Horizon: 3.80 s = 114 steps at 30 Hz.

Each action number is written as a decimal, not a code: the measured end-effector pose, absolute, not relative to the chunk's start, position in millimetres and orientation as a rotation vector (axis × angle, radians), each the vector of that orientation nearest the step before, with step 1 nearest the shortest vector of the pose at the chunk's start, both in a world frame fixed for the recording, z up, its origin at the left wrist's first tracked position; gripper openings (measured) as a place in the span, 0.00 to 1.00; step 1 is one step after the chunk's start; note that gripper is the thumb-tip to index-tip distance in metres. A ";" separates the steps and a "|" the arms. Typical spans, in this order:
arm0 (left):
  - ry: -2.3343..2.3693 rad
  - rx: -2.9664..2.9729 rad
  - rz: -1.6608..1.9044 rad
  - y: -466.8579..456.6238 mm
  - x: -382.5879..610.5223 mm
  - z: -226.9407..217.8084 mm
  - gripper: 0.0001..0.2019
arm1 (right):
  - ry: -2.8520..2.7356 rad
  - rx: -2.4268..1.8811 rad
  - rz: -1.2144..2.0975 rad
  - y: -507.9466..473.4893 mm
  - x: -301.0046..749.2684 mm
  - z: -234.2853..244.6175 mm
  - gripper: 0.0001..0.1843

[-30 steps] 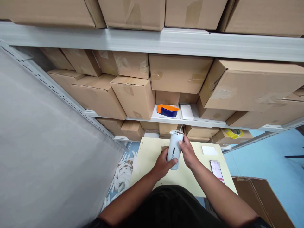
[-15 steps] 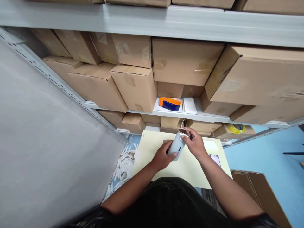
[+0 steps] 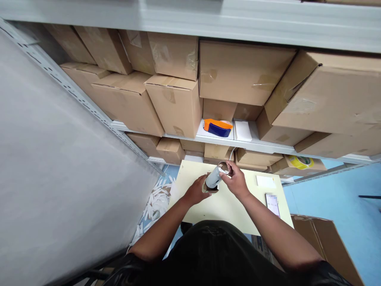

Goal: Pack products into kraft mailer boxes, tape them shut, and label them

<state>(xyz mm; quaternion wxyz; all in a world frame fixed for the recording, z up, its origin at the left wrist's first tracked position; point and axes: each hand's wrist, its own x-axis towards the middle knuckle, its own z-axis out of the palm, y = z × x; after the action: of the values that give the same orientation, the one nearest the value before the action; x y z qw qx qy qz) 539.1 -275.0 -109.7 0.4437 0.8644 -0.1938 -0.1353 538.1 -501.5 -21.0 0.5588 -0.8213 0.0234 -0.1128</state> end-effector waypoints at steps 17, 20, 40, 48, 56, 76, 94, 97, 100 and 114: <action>-0.500 2.212 -0.267 -281.6 539.0 -125.6 0.37 | -0.068 -2.463 -0.186 -489.1 518.5 -59.3 0.32; -0.486 2.229 -0.284 -283.8 537.0 -124.8 0.35 | -0.112 -2.533 -0.109 -487.3 515.5 -77.4 0.29; -0.462 2.161 -0.370 -299.4 530.5 -123.0 0.37 | -0.073 -2.680 0.073 -494.1 514.8 -93.9 0.28; -0.486 2.157 -0.428 -299.5 530.3 -125.4 0.40 | -0.237 -2.751 0.149 -498.0 531.9 -85.4 0.06; -0.392 2.078 -0.396 -294.8 529.7 -127.8 0.41 | 0.098 -2.236 -0.051 -525.6 520.0 -102.4 0.16; -0.420 1.991 -0.307 -294.3 560.9 -109.7 0.08 | -0.206 -2.368 -0.144 -498.8 480.8 -129.7 0.16; -0.587 2.048 -0.343 -300.8 574.3 -119.5 0.16 | 0.094 -2.252 -0.061 -490.4 495.4 -137.4 0.09; -0.674 2.038 -0.260 -295.5 569.5 -123.1 0.17 | 0.131 -2.226 -0.073 -487.4 496.8 -140.0 0.10; -0.788 2.095 -0.143 -290.9 560.2 -129.2 0.19 | 0.259 -2.165 -0.042 -486.0 496.6 -141.3 0.16; -0.192 1.704 -0.443 -297.6 498.5 -177.5 0.33 | 0.162 -1.998 0.336 -508.8 482.8 -181.8 0.39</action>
<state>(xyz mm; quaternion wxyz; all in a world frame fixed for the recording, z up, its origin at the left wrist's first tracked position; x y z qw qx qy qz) 498.5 -297.6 -177.5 0.6328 0.7451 -0.0838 -0.1935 482.8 -508.8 -181.8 0.5265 -0.8357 0.0676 0.1407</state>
